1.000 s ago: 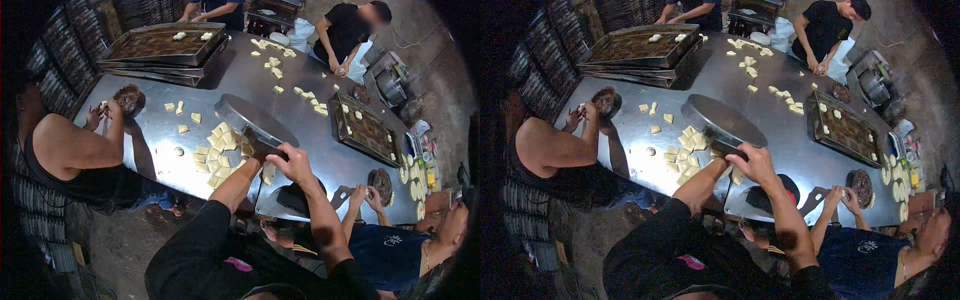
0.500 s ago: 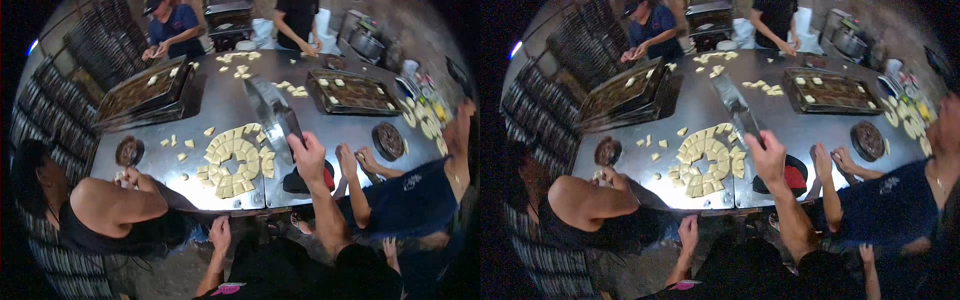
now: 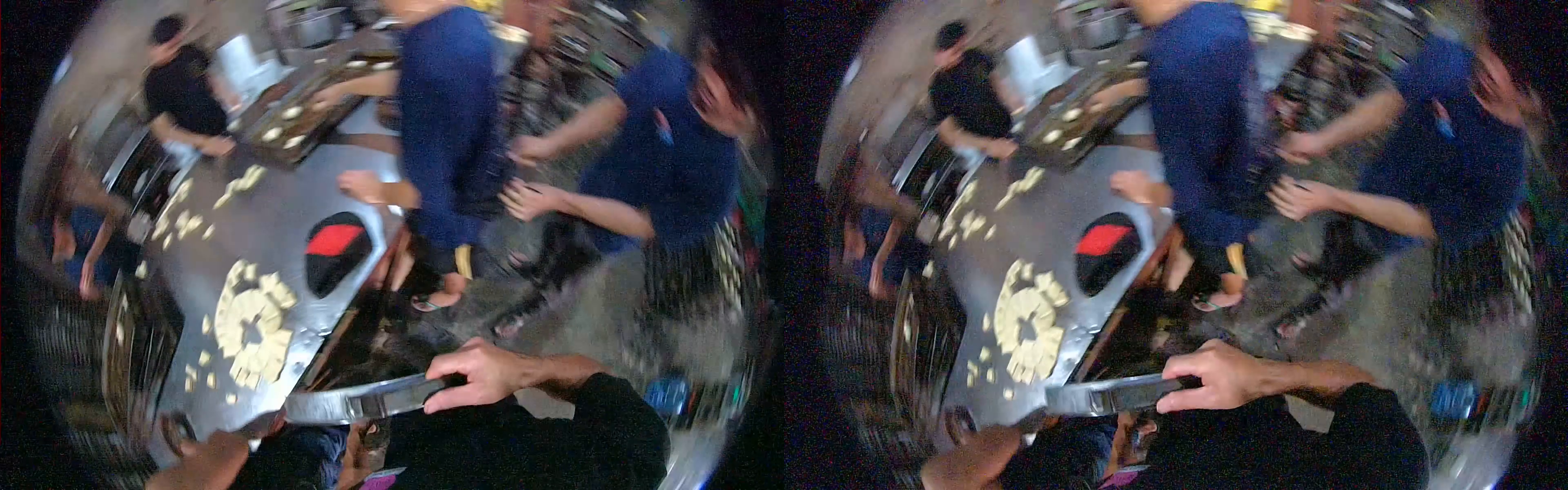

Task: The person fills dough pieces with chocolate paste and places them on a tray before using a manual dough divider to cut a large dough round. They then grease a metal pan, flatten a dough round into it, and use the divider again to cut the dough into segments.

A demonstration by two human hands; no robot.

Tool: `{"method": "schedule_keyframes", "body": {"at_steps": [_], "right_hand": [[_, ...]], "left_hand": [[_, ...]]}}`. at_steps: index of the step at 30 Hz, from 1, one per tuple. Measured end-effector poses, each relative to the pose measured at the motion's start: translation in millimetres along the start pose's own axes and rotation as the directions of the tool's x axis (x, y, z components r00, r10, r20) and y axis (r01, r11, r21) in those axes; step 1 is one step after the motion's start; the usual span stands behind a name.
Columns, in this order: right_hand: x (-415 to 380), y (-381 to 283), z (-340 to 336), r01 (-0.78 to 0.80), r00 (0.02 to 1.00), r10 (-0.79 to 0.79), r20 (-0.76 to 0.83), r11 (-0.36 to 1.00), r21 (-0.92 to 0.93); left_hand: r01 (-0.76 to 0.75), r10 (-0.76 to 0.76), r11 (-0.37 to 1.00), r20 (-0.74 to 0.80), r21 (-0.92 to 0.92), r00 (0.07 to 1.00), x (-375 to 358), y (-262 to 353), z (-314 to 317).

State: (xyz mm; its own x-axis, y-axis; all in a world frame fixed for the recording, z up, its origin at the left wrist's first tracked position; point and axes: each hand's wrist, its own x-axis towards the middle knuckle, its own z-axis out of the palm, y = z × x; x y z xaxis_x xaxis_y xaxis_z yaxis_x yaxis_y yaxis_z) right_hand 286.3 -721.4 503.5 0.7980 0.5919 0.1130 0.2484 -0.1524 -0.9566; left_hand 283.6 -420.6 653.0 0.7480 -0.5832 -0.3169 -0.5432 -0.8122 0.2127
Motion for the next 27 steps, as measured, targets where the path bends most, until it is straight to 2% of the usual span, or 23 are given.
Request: {"method": "schedule_keyframes", "body": {"at_steps": [1, 4, 8, 9, 10, 11, 12, 13, 14, 16, 17, 18, 20, 21, 22, 24, 25, 27], "right_hand": [[-25, 8, 6, 0.046, 0.997, -0.048, -0.059, 0.999, -0.027], [-112, 20, 18, -0.065, 0.994, 0.044, -0.101, 0.975, -0.214], [-246, 61, 46, -0.207, 0.921, 0.061, -0.384, 0.913, -0.351], [-278, 53, 42, -0.383, 0.893, 0.237, -0.383, 0.846, -0.37], [-313, 54, 38, -0.416, 0.874, 0.253, -0.414, 0.831, -0.37], [-343, 59, 44, -0.468, 0.799, 0.24, -0.552, 0.825, -0.318], [-369, 64, 49, -0.506, 0.702, 0.228, -0.674, 0.826, -0.248], [-398, 69, 46, -0.584, 0.62, 0.286, -0.73, 0.79, -0.187], [-429, 69, 39, -0.6, 0.59, 0.281, -0.756, 0.78, -0.178], [-480, 56, 23, -0.807, 0.368, 0.553, -0.748, 0.589, 0.038], [-498, 52, 15, -0.843, 0.227, 0.571, -0.789, 0.521, 0.135], [-515, 50, 8, -0.844, 0.198, 0.569, -0.798, 0.513, 0.156], [-548, 50, -7, -0.849, 0.0, 0.481, -0.877, 0.464, 0.254], [-565, 57, -16, -0.828, -0.063, 0.45, -0.891, 0.475, 0.298], [-580, 55, -31, -0.828, -0.071, 0.45, -0.89, 0.471, 0.304], [-604, 48, -68, -0.689, -0.186, 0.485, -0.854, 0.556, 0.466], [-617, 60, -77, -0.698, -0.196, 0.374, -0.906, 0.596, 0.397], [-642, 63, -120, -0.682, -0.177, 0.341, -0.923, 0.634, 0.365]], "left_hand": [[-0.021, 0.021, 1.0, 0.039, -0.011, 0.999, 39, 16, 43], [-0.052, 0.056, 0.998, 0.115, -0.037, 0.992, 129, 58, 181], [-0.062, 0.081, 0.994, 0.239, -0.086, 0.968, 213, 76, 386], [-0.053, 0.079, 0.993, 0.271, -0.102, 0.959, 222, 71, 443], [-0.038, 0.073, 0.991, 0.292, -0.126, 0.954, 219, 59, 462], [-0.012, 0.097, 0.975, 0.378, -0.221, 0.921, 246, 69, 497], [-0.04, 0.12, 0.978, 0.396, -0.205, 0.91, 258, 100, 501], [-0.102, 0.194, 0.966, 0.403, -0.239, 0.894, 277, 136, 513], [-0.169, 0.271, 0.947, 0.401, -0.273, 0.875, 302, 176, 526], [-0.281, 0.408, 0.899, 0.413, -0.336, 0.814, 338, 245, 556], [-0.325, 0.468, 0.871, 0.421, -0.37, 0.777, 351, 276, 569], [-0.349, 0.488, 0.863, 0.428, -0.365, 0.76, 363, 300, 573], [-0.169, 0.46, 0.824, 0.463, -0.541, 0.758, 401, 389, 591], [-0.066, 0.441, 0.786, 0.482, -0.615, 0.757, 413, 408, 598], [0.043, 0.423, 0.732, 0.502, -0.68, 0.755, 431, 457, 607], [0.265, 0.379, 0.578, 0.542, -0.771, 0.75, 480, 547, 612], [0.364, 0.359, 0.481, 0.558, -0.797, 0.748, 490, 573, 619], [0.541, 0.328, 0.264, 0.602, -0.798, 0.728, 510, 591, 642]]}}
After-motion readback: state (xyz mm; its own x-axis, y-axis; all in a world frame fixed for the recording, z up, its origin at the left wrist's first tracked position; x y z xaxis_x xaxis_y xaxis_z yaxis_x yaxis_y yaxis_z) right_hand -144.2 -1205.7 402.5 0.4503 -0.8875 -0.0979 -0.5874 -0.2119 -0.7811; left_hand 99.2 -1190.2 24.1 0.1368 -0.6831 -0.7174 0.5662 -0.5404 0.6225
